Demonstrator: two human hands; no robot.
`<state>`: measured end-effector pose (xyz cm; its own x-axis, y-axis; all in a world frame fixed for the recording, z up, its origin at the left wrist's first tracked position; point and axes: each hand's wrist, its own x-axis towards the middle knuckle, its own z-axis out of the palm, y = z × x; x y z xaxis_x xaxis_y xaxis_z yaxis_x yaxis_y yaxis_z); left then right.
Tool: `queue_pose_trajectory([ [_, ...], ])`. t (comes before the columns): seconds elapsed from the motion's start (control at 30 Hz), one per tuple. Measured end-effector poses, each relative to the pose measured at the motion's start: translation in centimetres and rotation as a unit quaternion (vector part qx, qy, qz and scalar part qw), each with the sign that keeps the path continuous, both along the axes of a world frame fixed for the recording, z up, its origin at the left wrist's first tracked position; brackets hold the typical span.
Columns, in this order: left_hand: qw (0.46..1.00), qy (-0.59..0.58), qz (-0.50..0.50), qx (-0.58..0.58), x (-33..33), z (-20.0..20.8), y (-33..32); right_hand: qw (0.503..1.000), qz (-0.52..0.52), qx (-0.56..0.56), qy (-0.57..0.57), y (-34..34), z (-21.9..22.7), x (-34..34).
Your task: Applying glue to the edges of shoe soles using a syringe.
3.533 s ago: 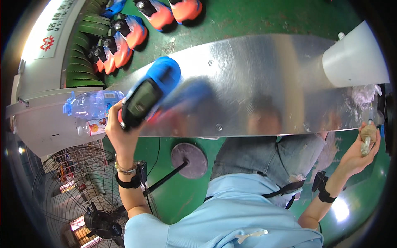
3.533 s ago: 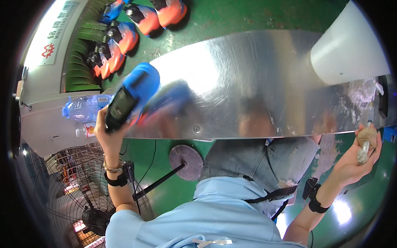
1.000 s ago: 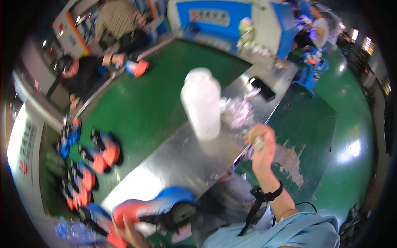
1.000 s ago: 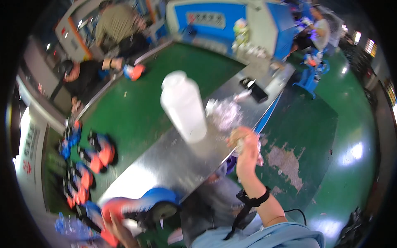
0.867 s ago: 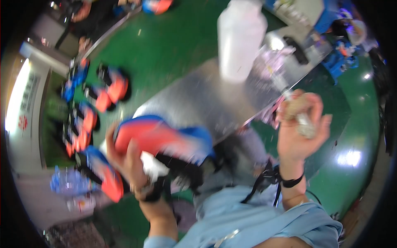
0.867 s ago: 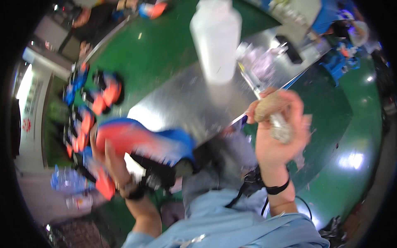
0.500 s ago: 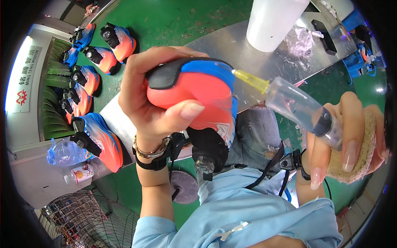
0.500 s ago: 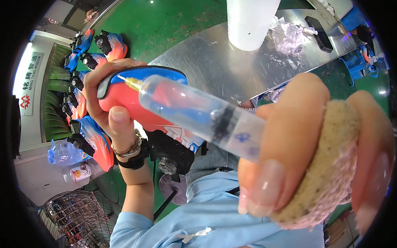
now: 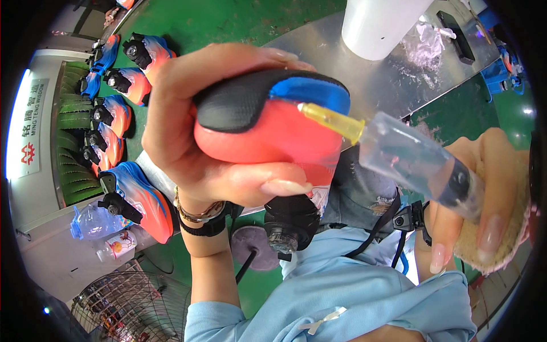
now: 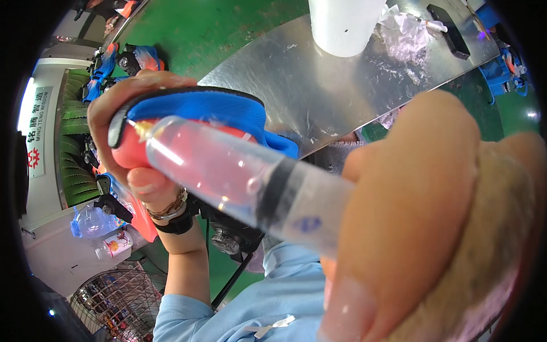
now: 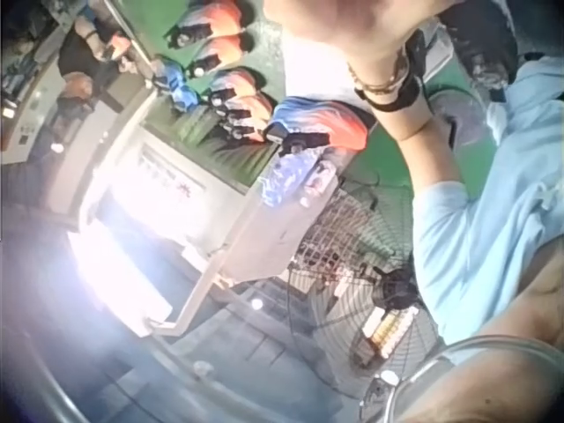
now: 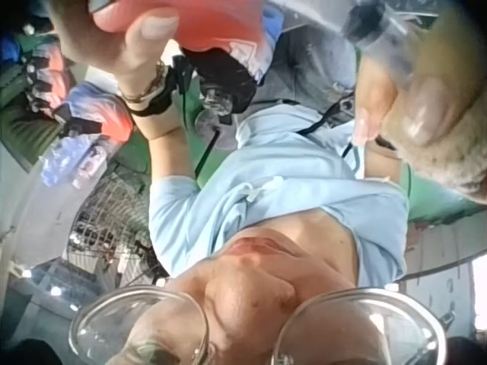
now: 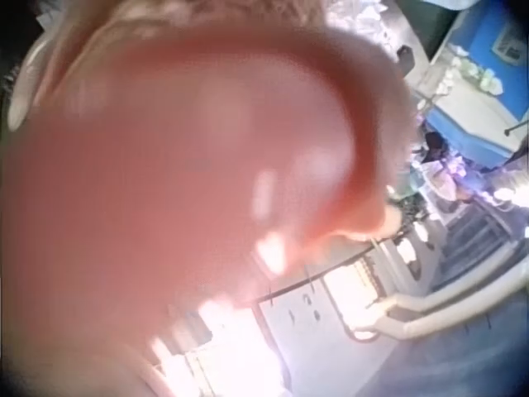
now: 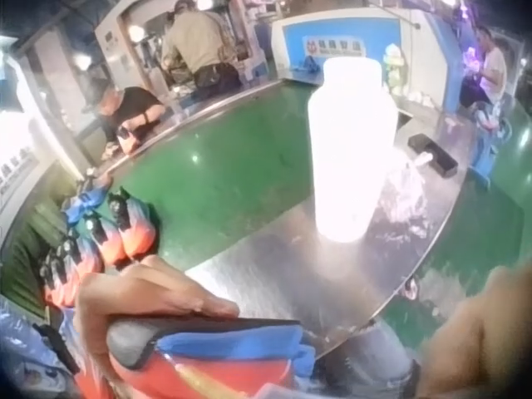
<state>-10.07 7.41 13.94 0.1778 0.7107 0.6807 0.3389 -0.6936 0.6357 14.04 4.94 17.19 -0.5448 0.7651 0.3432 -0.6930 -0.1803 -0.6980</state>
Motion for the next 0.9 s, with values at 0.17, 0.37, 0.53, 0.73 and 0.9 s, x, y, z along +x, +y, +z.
queue_pose_trajectory([
  [0.17,0.993,0.020,0.112,-0.006,-0.2,-0.1,0.5,0.998,-0.043,0.027,-0.021,0.7,-0.9,-1.0],
  [0.37,0.998,0.028,0.044,0.018,-1.3,-1.1,2.2,0.992,-0.099,0.060,-0.053,1.1,-1.5,-1.9],
  [0.53,0.992,0.000,0.114,0.045,-3.3,-2.0,3.3,0.989,-0.148,0.004,0.008,0.0,-3.4,-2.7],
  [0.73,0.965,0.055,0.226,0.121,-4.3,-2.5,4.0,0.984,-0.166,-0.053,-0.019,0.0,-7.1,-2.6],
  [0.9,0.972,0.061,0.217,0.068,-5.1,-2.9,4.1,0.982,-0.172,-0.060,0.040,-0.1,-8.3,-4.6],
])
